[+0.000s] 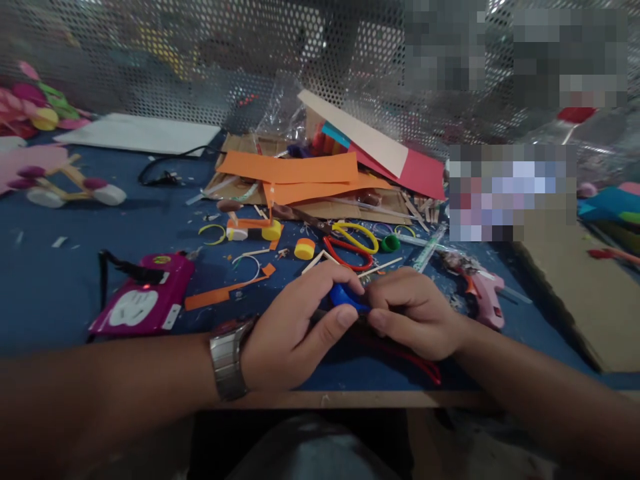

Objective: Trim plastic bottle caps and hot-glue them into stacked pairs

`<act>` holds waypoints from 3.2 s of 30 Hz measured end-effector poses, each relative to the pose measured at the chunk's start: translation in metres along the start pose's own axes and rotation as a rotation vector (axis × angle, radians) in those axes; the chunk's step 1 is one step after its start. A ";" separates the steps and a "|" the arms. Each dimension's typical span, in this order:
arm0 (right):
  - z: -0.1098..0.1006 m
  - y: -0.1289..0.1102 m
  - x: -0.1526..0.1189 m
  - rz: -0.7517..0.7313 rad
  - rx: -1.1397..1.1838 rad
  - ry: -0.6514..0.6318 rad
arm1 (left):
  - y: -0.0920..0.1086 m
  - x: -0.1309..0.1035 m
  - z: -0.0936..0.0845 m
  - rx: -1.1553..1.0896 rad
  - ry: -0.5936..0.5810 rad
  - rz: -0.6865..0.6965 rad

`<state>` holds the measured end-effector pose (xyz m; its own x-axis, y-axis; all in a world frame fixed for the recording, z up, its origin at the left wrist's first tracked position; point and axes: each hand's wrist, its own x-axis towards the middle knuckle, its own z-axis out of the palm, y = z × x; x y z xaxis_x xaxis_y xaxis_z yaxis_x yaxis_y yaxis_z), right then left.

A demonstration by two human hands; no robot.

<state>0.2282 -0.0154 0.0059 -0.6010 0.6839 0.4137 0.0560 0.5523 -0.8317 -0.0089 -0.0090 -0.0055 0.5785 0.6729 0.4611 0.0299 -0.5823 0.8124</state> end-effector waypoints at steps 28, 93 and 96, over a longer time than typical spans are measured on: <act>0.004 0.005 0.000 -0.136 -0.427 0.028 | 0.000 0.008 -0.003 -0.132 -0.054 -0.119; -0.002 -0.001 -0.001 0.092 0.042 0.031 | 0.002 0.004 -0.006 -0.232 0.045 -0.204; -0.002 0.003 -0.002 0.058 -0.009 -0.004 | 0.003 0.004 -0.006 -0.223 -0.016 -0.211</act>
<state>0.2315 -0.0138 0.0029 -0.5997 0.7131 0.3631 0.0979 0.5157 -0.8512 -0.0110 -0.0051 0.0012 0.5917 0.7597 0.2697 -0.0283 -0.3147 0.9488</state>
